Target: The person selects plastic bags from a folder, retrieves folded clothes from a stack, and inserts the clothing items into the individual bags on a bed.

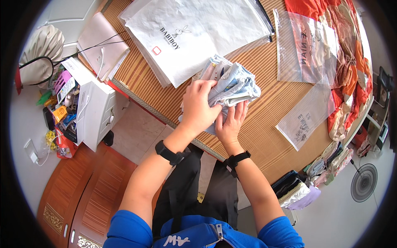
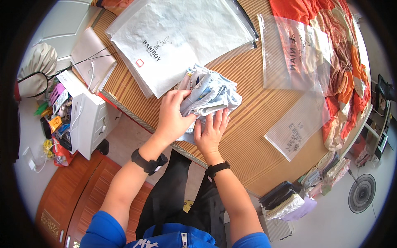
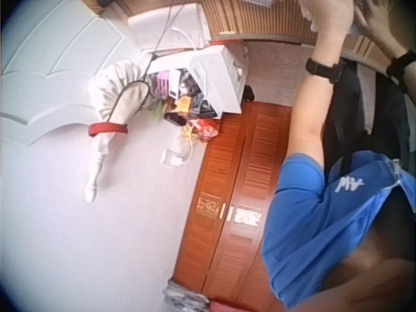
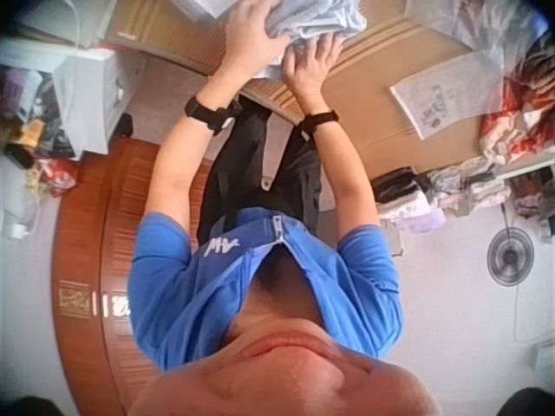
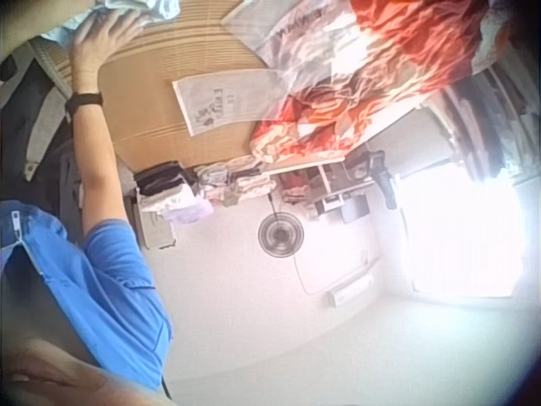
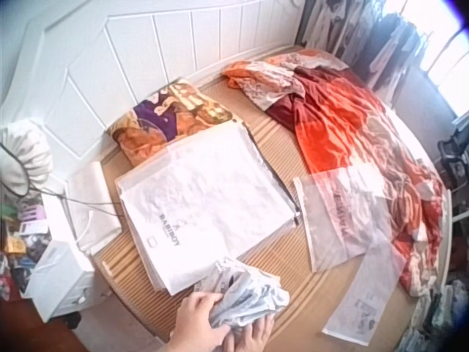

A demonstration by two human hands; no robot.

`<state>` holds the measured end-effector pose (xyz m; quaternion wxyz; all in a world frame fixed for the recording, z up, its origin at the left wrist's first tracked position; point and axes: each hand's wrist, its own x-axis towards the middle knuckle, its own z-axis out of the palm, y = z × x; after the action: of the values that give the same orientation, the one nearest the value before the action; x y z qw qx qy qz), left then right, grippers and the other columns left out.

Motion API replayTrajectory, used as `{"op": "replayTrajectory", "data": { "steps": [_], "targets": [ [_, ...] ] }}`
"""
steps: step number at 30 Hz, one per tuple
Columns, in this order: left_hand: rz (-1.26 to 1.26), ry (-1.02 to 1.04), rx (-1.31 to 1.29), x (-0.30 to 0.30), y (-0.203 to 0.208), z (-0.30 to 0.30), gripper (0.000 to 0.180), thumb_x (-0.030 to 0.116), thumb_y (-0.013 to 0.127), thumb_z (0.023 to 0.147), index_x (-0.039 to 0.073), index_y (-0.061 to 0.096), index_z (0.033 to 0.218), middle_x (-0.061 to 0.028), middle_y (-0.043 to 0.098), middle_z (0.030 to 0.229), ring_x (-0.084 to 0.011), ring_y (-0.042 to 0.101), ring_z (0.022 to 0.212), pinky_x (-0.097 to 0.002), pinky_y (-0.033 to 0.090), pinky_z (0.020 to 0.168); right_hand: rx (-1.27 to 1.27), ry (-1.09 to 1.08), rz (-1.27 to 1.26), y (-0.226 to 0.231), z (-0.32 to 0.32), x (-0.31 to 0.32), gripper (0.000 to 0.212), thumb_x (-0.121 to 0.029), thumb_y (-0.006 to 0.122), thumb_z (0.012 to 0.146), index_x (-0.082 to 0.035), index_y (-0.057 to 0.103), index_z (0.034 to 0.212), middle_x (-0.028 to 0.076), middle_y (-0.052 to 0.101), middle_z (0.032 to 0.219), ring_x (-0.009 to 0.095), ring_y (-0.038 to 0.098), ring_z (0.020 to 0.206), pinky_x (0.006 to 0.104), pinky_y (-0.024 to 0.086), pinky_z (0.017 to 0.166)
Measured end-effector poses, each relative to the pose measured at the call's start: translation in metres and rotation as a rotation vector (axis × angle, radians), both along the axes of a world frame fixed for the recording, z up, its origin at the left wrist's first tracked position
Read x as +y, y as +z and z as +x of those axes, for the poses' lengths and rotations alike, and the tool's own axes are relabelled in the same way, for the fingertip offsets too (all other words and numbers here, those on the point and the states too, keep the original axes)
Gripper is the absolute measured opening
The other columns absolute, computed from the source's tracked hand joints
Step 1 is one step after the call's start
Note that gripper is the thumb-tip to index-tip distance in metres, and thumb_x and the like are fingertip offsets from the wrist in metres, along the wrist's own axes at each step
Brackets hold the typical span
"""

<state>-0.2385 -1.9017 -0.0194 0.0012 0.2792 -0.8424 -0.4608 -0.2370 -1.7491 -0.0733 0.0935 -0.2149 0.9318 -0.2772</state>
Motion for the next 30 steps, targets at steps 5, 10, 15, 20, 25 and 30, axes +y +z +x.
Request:
{"op": "replayTrajectory", "data": {
  "steps": [5, 10, 15, 20, 25, 30],
  "targets": [
    [-0.118, 0.066, 0.115, 0.018, 0.007, -0.005, 0.042, 0.008, 0.072, 0.060, 0.002, 0.053, 0.098, -0.0152, 0.050, 0.105, -0.0333, 0.050, 0.100, -0.0444, 0.041, 0.086, -0.167, -0.037, -0.207, 0.006, -0.006, 0.005, 0.046, -0.013, 0.060, 0.081, 0.000, 0.049, 0.124, 0.026, 0.022, 0.145, 0.045, 0.014, 0.137, 0.0535, 0.016, 0.110],
    [0.256, 0.170, -0.138, -0.007, -0.002, -0.012, 0.052, 0.015, 0.081, 0.064, -0.003, 0.048, 0.101, -0.0176, 0.055, 0.104, -0.0253, 0.054, 0.101, -0.0335, 0.045, 0.087, -0.041, -0.131, -0.203, 0.027, -0.016, 0.002, 0.047, -0.006, 0.061, 0.082, -0.002, 0.044, 0.126, 0.022, 0.031, 0.136, 0.038, 0.031, 0.124, 0.0467, 0.026, 0.104],
    [0.598, 0.126, -0.290, -0.032, -0.015, -0.015, 0.063, 0.022, 0.084, 0.065, -0.004, 0.047, 0.109, -0.0136, 0.058, 0.102, -0.0185, 0.058, 0.092, -0.0315, 0.049, 0.081, -0.531, -0.670, -0.472, 0.018, -0.035, 0.002, 0.061, -0.019, 0.060, 0.089, 0.001, 0.027, 0.135, 0.017, 0.037, 0.133, 0.026, 0.035, 0.124, 0.0380, 0.029, 0.102],
    [0.463, -0.093, -0.265, -0.026, 0.000, -0.022, 0.058, 0.022, 0.083, 0.057, -0.006, 0.054, 0.099, -0.0185, 0.061, 0.097, -0.0282, 0.061, 0.085, -0.0348, 0.049, 0.075, -0.927, -0.736, -0.754, 0.009, -0.047, 0.011, 0.052, -0.035, 0.047, 0.096, -0.002, 0.034, 0.134, 0.010, 0.045, 0.130, 0.019, 0.042, 0.118, 0.0326, 0.032, 0.101],
    [0.352, -0.254, -0.128, 0.005, 0.011, -0.015, 0.051, 0.015, 0.073, 0.060, -0.002, 0.051, 0.103, -0.0186, 0.051, 0.106, -0.0345, 0.054, 0.093, -0.0380, 0.046, 0.081, -1.061, -0.802, -0.987, 0.006, -0.044, 0.020, 0.049, -0.040, 0.039, 0.098, -0.009, 0.034, 0.136, 0.007, 0.044, 0.133, 0.021, 0.043, 0.122, 0.0358, 0.035, 0.104],
    [0.425, -0.390, -0.037, 0.034, 0.027, -0.010, 0.046, 0.005, 0.065, 0.067, -0.001, 0.048, 0.109, -0.0192, 0.046, 0.125, -0.0381, 0.052, 0.102, -0.0396, 0.046, 0.083, -1.062, -0.567, -0.991, 0.009, -0.039, 0.044, 0.046, -0.029, 0.049, 0.095, -0.006, 0.039, 0.134, 0.007, 0.050, 0.126, 0.019, 0.051, 0.114, 0.0329, 0.045, 0.097]
  ]
}}
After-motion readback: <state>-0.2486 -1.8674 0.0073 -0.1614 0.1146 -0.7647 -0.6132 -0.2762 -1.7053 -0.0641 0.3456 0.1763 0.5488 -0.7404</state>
